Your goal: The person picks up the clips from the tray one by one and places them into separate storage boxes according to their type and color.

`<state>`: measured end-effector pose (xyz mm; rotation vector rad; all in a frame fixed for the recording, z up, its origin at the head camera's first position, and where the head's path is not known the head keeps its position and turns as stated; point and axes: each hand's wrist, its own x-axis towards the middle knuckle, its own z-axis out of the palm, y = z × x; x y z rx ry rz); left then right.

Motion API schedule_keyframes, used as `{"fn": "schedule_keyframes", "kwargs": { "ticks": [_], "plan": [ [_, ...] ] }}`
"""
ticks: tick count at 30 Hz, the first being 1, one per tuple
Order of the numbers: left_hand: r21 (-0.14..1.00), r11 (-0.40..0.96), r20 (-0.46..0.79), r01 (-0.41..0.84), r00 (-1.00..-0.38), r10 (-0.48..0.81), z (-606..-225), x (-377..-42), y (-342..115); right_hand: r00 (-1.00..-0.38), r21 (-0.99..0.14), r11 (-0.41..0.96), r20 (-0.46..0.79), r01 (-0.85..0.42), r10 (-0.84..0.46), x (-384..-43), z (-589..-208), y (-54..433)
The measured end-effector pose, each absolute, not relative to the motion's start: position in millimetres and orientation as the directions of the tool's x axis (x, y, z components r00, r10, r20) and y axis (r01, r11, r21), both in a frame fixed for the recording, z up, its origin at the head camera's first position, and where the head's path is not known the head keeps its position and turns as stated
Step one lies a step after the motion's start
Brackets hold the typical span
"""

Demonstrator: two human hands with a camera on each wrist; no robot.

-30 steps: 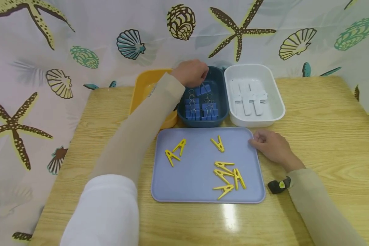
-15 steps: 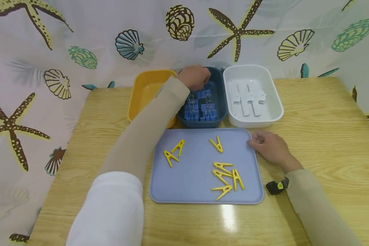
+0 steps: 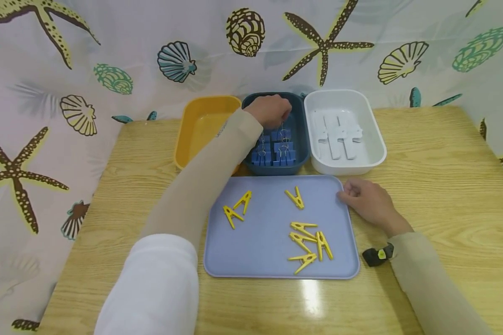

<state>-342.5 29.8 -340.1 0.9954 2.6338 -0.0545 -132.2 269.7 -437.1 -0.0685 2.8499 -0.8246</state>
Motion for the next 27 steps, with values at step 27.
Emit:
{"fn": "schedule_keyframes", "kwargs": {
  "ticks": [27],
  "plan": [
    [0.090, 0.759, -0.350, 0.645, -0.693, 0.630, -352.7, -345.4, 30.9, -0.981, -0.534, 0.845, -0.168, 0.008, -0.097, -132.3, -436.8, 270.3]
  ]
}}
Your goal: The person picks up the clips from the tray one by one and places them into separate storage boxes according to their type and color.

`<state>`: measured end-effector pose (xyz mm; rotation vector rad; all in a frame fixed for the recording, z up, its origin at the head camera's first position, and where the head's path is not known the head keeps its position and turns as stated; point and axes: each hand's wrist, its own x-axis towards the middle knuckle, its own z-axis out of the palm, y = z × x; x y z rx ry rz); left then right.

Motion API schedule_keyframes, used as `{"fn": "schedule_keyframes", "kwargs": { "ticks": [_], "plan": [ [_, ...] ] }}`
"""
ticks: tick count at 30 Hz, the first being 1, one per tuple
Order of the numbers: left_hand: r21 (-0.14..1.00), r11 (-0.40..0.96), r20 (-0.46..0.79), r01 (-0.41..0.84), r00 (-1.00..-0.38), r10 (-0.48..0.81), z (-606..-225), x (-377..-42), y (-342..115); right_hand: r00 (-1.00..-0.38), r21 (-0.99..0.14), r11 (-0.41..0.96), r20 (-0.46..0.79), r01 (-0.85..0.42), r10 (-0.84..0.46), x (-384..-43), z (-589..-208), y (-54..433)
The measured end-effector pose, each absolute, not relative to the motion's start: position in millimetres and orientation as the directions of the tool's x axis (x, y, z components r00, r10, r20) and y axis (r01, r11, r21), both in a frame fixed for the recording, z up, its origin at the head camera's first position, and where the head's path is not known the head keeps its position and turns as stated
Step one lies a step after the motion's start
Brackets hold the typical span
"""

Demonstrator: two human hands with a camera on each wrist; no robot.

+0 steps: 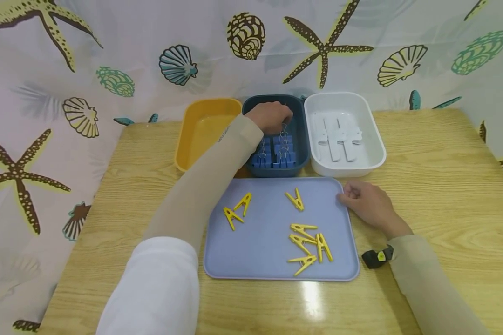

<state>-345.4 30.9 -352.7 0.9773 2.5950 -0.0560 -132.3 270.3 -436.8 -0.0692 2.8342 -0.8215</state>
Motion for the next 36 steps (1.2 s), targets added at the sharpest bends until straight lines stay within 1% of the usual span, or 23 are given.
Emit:
{"fn": "schedule_keyframes", "kwargs": {
  "ticks": [6, 12, 19, 23, 30, 36],
  "plan": [
    [0.090, 0.737, -0.320, 0.670, -0.681, 0.658, -342.6, -335.5, 22.8, -0.980, -0.526, 0.850, -0.173, 0.012, -0.093, -132.2, -436.2, 268.7],
    [0.088, 0.708, -0.272, 0.701, -0.667, 0.694, -340.3, -330.4, 18.2, -0.982, -0.515, 0.857, -0.169, 0.012, -0.088, -132.3, -437.6, 270.0],
    [0.086, 0.706, -0.291, 0.703, -0.660, 0.693, -335.3, -320.2, 10.8, -0.982, -0.516, 0.857, -0.159, -0.003, -0.099, -132.9, -439.0, 269.2],
    [0.065, 0.695, -0.285, 0.716, -0.654, 0.701, -331.7, -310.6, 6.6, -0.982, -0.517, 0.856, -0.161, -0.005, -0.103, -132.6, -437.8, 268.9],
    [0.042, 0.663, -0.290, 0.747, -0.626, 0.724, -325.9, -292.3, 0.0, -0.980, -0.510, 0.860, -0.170, -0.003, -0.105, -132.6, -437.2, 269.1],
    [0.033, 0.638, -0.268, 0.770, -0.608, 0.748, -323.3, -277.0, -6.7, -0.978, -0.511, 0.859, -0.177, -0.004, -0.109, -133.6, -436.8, 268.3]
  ]
}}
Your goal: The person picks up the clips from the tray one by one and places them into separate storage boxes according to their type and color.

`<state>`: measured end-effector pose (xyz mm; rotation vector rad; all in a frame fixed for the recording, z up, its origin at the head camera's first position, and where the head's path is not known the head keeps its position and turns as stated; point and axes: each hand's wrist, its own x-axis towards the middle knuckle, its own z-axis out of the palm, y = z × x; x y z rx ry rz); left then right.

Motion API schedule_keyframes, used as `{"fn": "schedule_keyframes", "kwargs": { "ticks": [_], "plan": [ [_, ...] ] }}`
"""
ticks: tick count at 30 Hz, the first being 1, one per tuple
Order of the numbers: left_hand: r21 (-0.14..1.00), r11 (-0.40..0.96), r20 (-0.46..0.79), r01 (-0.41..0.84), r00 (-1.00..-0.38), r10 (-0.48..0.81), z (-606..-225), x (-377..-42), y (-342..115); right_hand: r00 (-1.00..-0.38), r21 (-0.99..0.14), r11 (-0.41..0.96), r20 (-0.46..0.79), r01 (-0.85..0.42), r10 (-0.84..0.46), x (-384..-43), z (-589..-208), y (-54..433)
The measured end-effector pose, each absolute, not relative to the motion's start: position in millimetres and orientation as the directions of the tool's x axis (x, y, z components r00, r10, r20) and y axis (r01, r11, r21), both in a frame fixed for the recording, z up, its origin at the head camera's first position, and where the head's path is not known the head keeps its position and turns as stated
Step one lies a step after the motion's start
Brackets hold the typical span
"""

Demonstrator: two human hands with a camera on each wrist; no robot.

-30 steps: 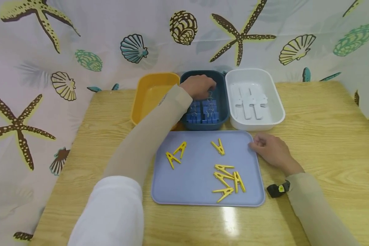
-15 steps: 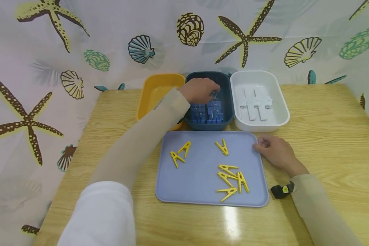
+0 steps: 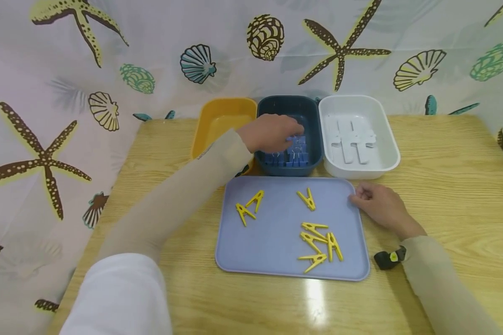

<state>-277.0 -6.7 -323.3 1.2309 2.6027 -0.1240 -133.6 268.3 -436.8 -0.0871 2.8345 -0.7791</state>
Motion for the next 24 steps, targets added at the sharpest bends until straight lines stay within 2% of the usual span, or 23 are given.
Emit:
{"fn": "schedule_keyframes", "kwargs": {
  "ticks": [24],
  "plan": [
    [0.021, 0.514, -0.172, 0.858, -0.503, 0.847, -321.1, -223.8, -25.5, -0.974, -0.515, 0.857, -0.193, 0.000, -0.115, -134.2, -435.4, 267.3]
  ]
}}
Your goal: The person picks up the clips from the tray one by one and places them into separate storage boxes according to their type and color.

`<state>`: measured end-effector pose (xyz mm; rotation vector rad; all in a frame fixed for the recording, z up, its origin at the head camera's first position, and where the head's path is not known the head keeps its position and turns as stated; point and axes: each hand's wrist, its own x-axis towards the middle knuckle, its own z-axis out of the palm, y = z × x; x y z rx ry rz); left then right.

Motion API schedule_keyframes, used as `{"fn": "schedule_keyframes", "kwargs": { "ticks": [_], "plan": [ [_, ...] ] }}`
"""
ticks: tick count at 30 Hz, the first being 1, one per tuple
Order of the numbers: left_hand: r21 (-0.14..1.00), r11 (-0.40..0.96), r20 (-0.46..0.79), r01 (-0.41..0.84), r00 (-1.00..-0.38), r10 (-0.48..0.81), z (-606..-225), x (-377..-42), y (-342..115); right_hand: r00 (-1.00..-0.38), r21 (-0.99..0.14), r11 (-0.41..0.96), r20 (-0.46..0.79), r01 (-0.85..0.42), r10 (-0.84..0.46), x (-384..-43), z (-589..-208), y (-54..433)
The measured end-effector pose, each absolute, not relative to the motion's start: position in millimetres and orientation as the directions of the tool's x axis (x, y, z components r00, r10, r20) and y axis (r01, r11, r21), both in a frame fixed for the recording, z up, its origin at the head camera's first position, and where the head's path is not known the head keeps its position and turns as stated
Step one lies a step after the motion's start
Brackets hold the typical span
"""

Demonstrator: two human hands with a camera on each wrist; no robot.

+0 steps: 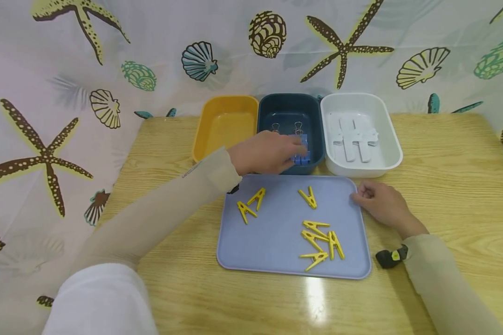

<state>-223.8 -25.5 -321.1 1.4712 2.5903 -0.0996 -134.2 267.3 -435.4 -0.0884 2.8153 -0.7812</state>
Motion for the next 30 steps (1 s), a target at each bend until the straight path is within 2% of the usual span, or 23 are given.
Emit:
{"fn": "schedule_keyframes", "kwargs": {
  "ticks": [10, 16, 23, 30],
  "plan": [
    [0.031, 0.509, -0.166, 0.860, -0.498, 0.851, -326.3, -210.6, -39.1, -0.976, -0.515, 0.857, -0.183, -0.011, -0.123, -134.0, -433.7, 266.6],
    [0.024, 0.531, -0.185, 0.847, -0.518, 0.835, -332.8, -203.0, -49.5, -0.974, -0.516, 0.856, -0.189, -0.007, -0.122, -134.4, -435.2, 266.9],
    [0.018, 0.510, -0.164, 0.860, -0.501, 0.850, -342.7, -194.2, -61.4, -0.975, -0.515, 0.857, -0.185, -0.007, -0.120, -134.2, -436.2, 267.6],
    [0.049, 0.547, -0.192, 0.836, -0.529, 0.826, -351.8, -189.1, -70.1, -0.975, -0.515, 0.857, -0.186, -0.005, -0.118, -134.0, -435.8, 267.3]
  ]
}}
